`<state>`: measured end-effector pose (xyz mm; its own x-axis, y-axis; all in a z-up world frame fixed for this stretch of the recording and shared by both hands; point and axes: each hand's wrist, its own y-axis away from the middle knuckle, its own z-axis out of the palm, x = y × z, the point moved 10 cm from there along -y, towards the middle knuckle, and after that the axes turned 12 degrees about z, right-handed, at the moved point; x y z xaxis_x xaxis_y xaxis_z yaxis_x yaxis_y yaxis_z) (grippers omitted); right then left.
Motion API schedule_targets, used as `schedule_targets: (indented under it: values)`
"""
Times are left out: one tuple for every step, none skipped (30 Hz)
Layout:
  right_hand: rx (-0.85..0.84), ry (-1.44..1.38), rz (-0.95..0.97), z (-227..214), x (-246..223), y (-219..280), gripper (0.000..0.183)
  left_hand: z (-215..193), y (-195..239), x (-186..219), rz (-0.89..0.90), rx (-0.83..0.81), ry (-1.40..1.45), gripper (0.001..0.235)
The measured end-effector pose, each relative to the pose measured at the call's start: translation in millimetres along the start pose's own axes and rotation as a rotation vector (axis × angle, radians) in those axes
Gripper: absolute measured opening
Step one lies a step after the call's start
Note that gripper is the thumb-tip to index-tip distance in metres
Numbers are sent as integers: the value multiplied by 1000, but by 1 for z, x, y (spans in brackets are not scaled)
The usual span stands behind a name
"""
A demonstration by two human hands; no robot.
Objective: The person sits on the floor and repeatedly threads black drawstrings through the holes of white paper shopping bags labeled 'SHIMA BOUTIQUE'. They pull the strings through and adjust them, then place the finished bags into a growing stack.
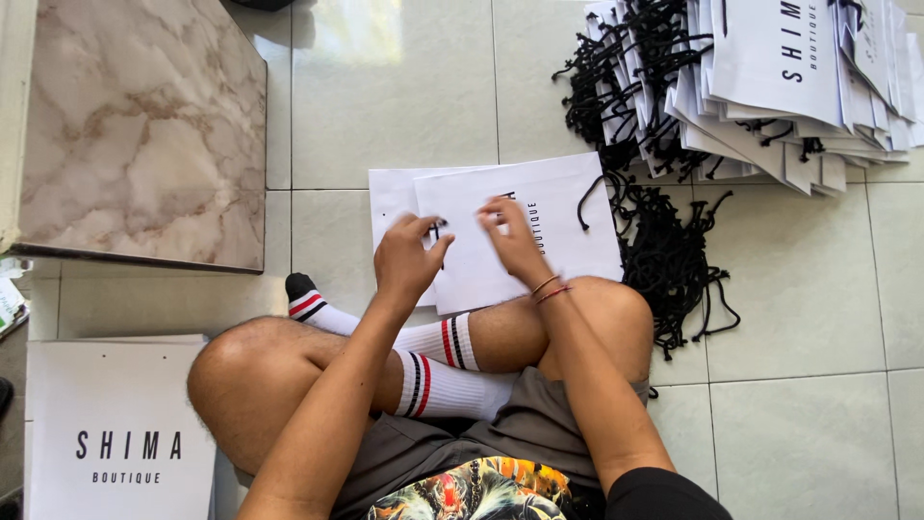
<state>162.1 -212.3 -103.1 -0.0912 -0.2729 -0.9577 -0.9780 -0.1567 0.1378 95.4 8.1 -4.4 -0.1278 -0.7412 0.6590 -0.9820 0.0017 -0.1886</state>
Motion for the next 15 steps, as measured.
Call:
schedule_targets:
  values:
    - [-5, -1, -4, -26, 7, -12, 18, -6, -2, 0, -2, 5, -3, 36]
    - [115, 370, 161, -57, 31, -23, 39, -6, -1, -4, -29, -88, -112, 62]
    - [234, 741, 325, -92, 51, -30, 60, -6, 1, -8, -56, -181, -220, 90]
    - [229, 740, 325, -105, 86, -34, 60, 16, 5, -31, -60, -182, -222, 90]
    - [243, 759, 570, -127, 140, -31, 71, 46, 15, -63, -169, -256, -95, 80]
    - [261, 773, 805, -153, 188, -32, 81, 77, 18, -92, -272, -317, 35, 71]
    - [262, 775, 794, -145, 175, -29, 81, 83, 17, -95, -271, -306, 34, 71]
    - [300, 823, 763, -139, 159, -23, 63, 95, 24, -103, -371, -311, 186, 66]
    - [339, 871, 731, -133, 144, -17, 45, 108, 31, -110, -469, -314, 339, 61]
    - [342, 869, 725, -132, 152, -19, 45, 108, 30, -110, -465, -309, 337, 61]
    - [338, 812, 736, -132, 163, -20, 27, 112, 31, -108, -469, -335, 403, 48]
    - [337, 754, 743, -132, 171, -25, 12, 115, 28, -104, -468, -360, 468, 36]
    - [342, 750, 733, -134, 171, -28, 12, 100, 28, -88, -460, -352, 465, 36]
    - [419, 579, 690, -142, 168, -31, 17, 84, 23, -68, -407, -313, 485, 29]
    - [490, 406, 643, -149, 166, -33, 22, 67, 20, -48, -354, -273, 504, 24]
